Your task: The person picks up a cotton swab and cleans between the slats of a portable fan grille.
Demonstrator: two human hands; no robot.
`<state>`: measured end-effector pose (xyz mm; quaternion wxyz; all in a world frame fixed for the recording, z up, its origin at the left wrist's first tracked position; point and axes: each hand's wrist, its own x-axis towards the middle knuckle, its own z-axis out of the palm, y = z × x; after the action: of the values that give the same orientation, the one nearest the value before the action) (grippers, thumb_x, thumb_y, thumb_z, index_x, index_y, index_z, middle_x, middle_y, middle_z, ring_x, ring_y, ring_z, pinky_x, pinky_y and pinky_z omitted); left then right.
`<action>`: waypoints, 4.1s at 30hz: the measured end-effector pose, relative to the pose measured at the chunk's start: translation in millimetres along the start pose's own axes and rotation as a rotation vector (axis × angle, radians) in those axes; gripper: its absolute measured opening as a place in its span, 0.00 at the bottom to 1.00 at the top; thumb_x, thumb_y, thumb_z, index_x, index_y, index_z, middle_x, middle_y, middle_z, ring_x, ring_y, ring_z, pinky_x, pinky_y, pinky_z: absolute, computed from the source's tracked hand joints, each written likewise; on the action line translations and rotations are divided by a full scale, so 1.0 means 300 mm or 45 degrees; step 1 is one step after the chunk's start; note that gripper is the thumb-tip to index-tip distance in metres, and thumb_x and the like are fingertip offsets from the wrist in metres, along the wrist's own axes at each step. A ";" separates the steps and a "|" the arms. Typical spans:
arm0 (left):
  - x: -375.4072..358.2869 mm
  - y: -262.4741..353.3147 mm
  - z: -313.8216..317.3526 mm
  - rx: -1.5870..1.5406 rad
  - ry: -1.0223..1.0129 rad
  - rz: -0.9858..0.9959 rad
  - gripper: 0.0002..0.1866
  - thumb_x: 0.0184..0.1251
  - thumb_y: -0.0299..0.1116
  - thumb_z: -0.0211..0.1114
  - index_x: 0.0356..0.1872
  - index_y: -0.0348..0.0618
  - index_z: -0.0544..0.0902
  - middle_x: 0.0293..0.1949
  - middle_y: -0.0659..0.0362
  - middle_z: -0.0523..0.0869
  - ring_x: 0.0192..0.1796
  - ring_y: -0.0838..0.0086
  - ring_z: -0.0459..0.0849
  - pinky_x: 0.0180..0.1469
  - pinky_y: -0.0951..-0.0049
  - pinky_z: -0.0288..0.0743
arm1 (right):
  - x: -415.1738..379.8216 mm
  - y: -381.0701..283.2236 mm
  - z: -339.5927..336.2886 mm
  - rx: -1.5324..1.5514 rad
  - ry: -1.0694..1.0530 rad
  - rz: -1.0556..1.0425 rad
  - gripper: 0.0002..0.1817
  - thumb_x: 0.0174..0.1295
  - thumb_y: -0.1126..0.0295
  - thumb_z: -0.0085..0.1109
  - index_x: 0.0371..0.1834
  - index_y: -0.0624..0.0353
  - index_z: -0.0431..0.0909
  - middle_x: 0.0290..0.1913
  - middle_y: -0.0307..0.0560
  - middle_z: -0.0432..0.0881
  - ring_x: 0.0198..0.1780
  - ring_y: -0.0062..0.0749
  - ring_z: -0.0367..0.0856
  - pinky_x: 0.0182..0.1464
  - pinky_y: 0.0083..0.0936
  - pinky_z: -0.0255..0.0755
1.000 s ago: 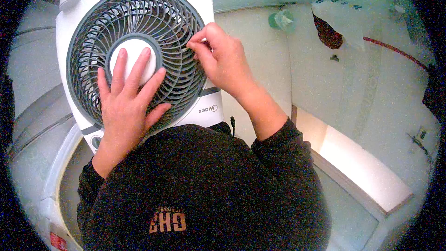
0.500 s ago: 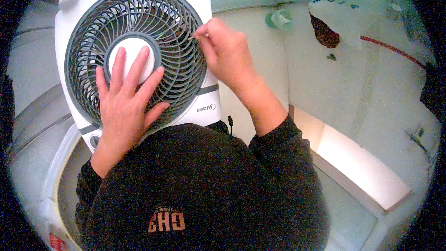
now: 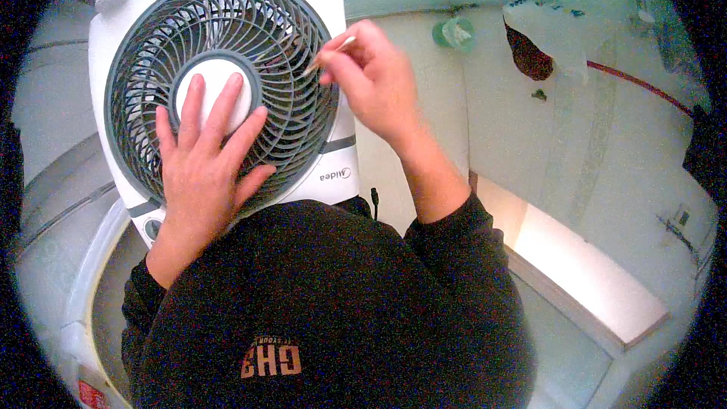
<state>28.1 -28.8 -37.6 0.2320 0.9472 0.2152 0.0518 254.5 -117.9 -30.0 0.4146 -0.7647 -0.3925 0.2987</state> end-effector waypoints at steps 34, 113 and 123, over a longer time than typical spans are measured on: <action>0.010 -0.003 -0.001 -0.040 0.103 0.002 0.33 0.38 0.46 0.78 0.53 0.57 0.82 0.72 0.64 0.66 0.76 0.58 0.57 0.67 0.34 0.54 | 0.011 -0.024 0.043 -0.544 -0.228 -0.591 0.06 0.61 0.81 0.61 0.40 0.63 0.79 0.38 0.49 0.85 0.35 0.35 0.85 0.38 0.24 0.78; 0.006 0.003 0.005 0.005 0.011 -0.011 0.36 0.42 0.46 0.77 0.59 0.60 0.80 0.74 0.60 0.64 0.77 0.52 0.55 0.69 0.31 0.49 | 0.029 0.029 0.016 -0.111 0.124 -0.265 0.03 0.64 0.77 0.60 0.35 0.63 0.76 0.31 0.44 0.83 0.32 0.24 0.83 0.36 0.23 0.77; 0.005 -0.002 0.000 -0.030 0.025 -0.006 0.35 0.41 0.45 0.78 0.58 0.59 0.80 0.74 0.61 0.64 0.77 0.52 0.55 0.69 0.30 0.50 | 0.054 0.020 0.025 -0.249 -0.055 -0.092 0.04 0.61 0.75 0.61 0.35 0.63 0.76 0.28 0.53 0.82 0.28 0.44 0.84 0.31 0.31 0.75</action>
<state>29.4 -27.7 -37.8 0.2412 0.9433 0.2190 0.0633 259.2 -103.3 -40.9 0.3401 -0.7802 -0.4560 0.2602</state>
